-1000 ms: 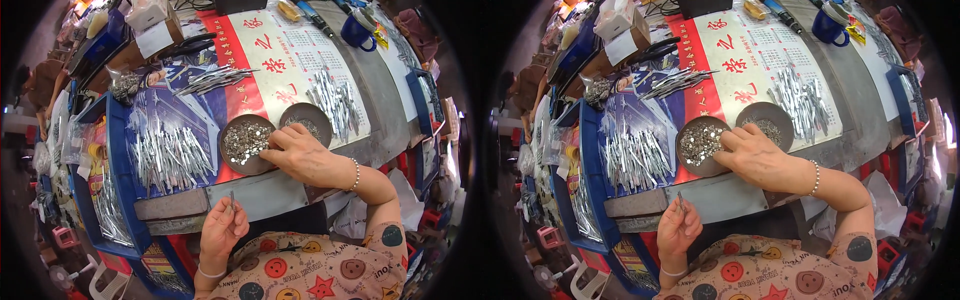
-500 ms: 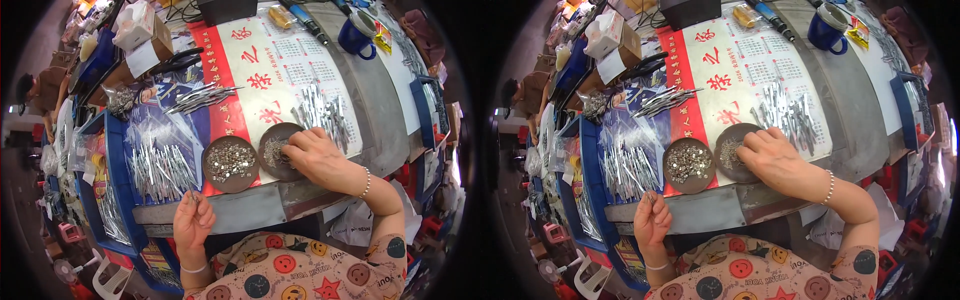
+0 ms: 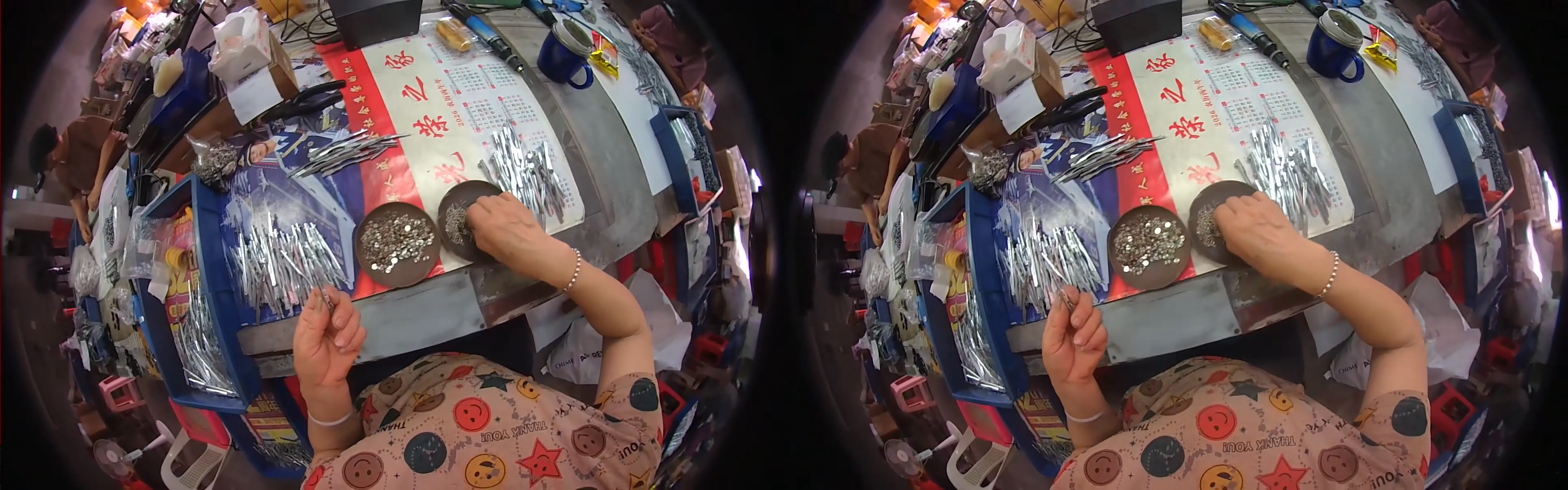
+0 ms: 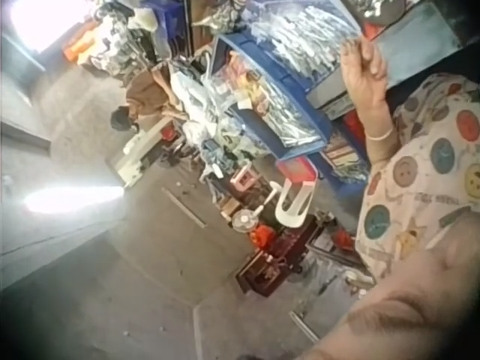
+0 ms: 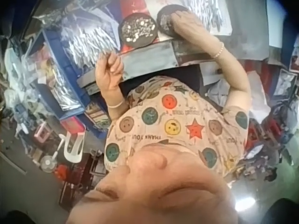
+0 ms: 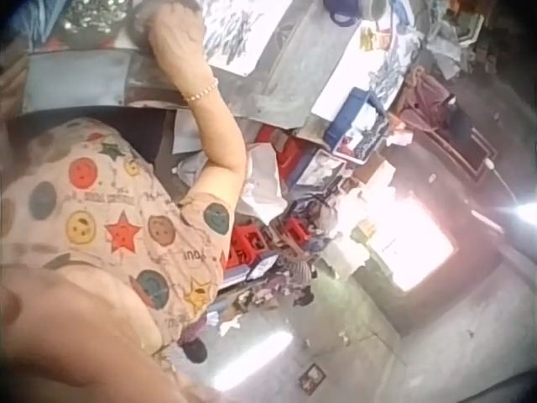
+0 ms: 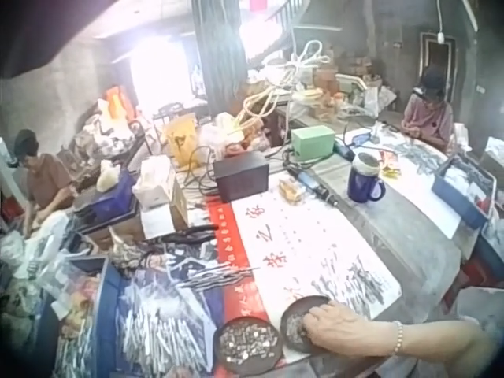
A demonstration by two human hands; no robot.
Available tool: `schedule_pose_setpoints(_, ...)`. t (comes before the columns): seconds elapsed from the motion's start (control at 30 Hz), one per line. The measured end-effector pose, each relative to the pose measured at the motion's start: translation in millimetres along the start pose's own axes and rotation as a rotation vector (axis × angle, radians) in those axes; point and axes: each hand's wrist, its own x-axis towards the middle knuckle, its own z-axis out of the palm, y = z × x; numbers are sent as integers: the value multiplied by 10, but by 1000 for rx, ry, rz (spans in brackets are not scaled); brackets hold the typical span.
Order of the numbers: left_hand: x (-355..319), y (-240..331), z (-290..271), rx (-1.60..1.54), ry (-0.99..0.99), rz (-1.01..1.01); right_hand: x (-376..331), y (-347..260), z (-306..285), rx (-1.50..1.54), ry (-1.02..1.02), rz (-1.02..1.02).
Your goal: Assembling small metal and plastic electronic or mechanical components manually at a workshop bench.
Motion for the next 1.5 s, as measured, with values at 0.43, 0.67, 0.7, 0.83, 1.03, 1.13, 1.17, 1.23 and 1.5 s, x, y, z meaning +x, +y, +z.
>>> schedule_pose_setpoints(0.43, -324, 109, -255, -157, -17, -103, 82, -333, -111, 372, 122, 315)
schedule_pose_setpoints(0.67, -392, 138, -158, -143, -28, -117, 74, -360, -190, 524, 222, 450)
schedule_pose_setpoints(0.7, -388, 108, -140, -135, -25, -142, 55, -338, -167, 582, 264, 490)
schedule_pose_setpoints(0.83, -386, -27, 26, -42, 15, -184, 19, -362, -149, 692, 380, 560)
schedule_pose_setpoints(1.03, -221, -168, -15, -95, -36, -259, -36, -558, -94, 1118, 399, 613)
schedule_pose_setpoints(1.13, -73, -317, 10, -96, -42, -290, -55, -802, -137, 1255, 312, 612)
schedule_pose_setpoints(1.17, -30, -366, 22, -105, -32, -310, -63, -862, -103, 1303, 278, 593)
schedule_pose_setpoints(1.23, 45, -469, 36, -74, -20, -336, -84, -959, -76, 1377, 215, 572)
schedule_pose_setpoints(1.5, 136, -600, 11, -113, -25, -438, -142, -1024, -33, 1388, 228, 501)
